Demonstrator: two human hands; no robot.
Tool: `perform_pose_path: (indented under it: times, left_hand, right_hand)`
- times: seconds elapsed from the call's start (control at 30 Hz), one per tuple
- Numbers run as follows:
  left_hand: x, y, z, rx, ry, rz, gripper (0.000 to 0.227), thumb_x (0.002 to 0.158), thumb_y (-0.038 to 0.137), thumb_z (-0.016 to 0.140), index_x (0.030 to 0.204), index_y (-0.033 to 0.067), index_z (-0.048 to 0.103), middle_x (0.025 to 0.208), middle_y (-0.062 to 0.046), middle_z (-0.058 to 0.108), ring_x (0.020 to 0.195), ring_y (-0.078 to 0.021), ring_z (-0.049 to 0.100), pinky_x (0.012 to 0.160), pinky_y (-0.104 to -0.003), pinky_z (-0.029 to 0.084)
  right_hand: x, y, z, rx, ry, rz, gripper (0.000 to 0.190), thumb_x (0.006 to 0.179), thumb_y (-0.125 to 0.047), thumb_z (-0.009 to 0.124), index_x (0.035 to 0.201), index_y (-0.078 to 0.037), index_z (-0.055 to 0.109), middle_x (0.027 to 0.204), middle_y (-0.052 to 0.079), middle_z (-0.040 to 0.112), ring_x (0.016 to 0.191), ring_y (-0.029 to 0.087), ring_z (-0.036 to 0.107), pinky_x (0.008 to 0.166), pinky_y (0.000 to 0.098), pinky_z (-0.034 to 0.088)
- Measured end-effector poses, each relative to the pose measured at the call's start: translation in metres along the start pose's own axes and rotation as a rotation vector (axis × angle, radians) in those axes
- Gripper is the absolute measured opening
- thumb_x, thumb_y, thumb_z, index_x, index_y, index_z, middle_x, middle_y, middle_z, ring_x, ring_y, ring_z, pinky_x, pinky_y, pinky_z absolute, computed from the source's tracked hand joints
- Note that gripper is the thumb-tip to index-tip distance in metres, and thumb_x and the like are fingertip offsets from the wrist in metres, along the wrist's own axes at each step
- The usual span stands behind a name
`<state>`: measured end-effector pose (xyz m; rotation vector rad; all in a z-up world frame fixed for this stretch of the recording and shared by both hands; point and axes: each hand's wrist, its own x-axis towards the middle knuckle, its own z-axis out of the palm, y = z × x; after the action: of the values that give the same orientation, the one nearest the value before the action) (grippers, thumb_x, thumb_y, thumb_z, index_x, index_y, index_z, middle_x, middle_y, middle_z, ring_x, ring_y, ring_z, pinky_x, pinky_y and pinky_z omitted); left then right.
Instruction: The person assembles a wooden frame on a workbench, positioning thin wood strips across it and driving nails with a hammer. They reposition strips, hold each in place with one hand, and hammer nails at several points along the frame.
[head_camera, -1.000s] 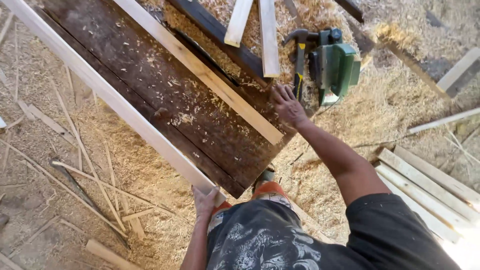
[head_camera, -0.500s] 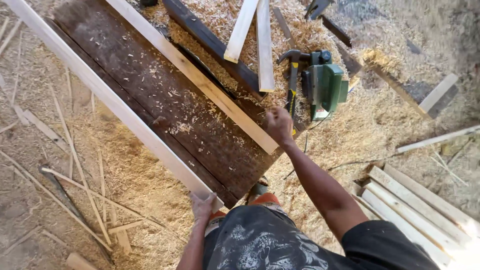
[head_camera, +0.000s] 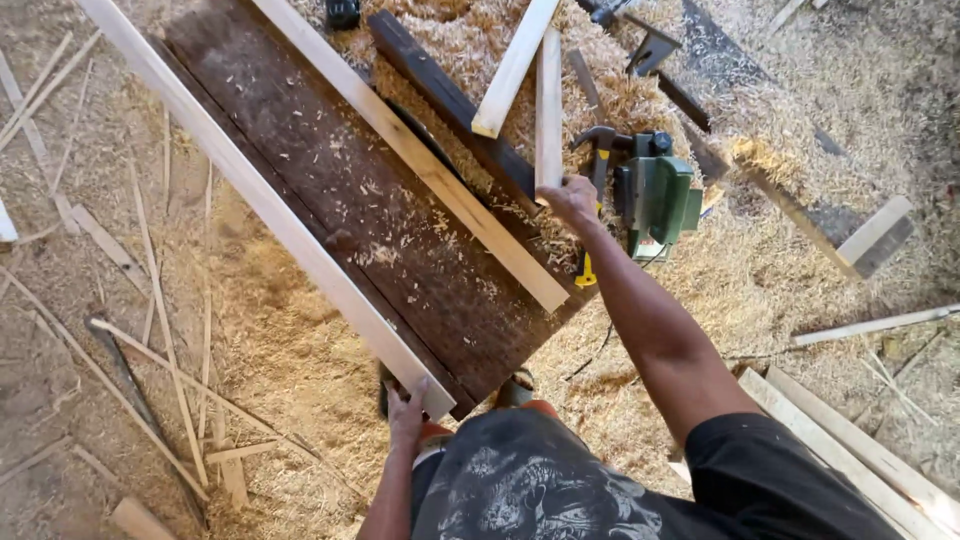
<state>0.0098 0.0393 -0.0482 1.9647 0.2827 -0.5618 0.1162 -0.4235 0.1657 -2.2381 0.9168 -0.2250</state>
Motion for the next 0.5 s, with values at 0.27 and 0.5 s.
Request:
perform_pose_path:
  times: [0.27, 0.5]
  left_hand:
    - [-0.010, -0.005, -0.017, -0.317, 0.003, -0.088, 0.091, 0.080, 0.046, 0.072, 0.152, -0.0012, 0.042, 0.144, -0.021, 0.057, 0.121, -0.0348, 0.065, 0.097, -0.046, 0.056]
    - [-0.088, 0.133, -0.025, -0.087, -0.167, 0.306, 0.069, 0.091, 0.034, 0.072, 0.150, 0.0039, 0.052, 0.128, -0.017, 0.066, 0.115, -0.0253, 0.065, 0.097, -0.037, 0.057]
  right_hand:
    - [-0.129, 0.063, -0.026, 1.377, -0.374, 0.155, 0.069, 0.091, -0.020, 0.077, 0.136, 0.018, 0.042, 0.107, 0.029, 0.067, 0.086, 0.032, 0.073, 0.069, 0.0356, 0.063]
    - [-0.272, 0.038, 0.005, 1.131, -0.459, 0.065, 0.071, 0.076, -0.012, 0.081, 0.136, 0.001, 0.046, 0.114, 0.016, 0.060, 0.103, 0.025, 0.067, 0.088, 0.0382, 0.064]
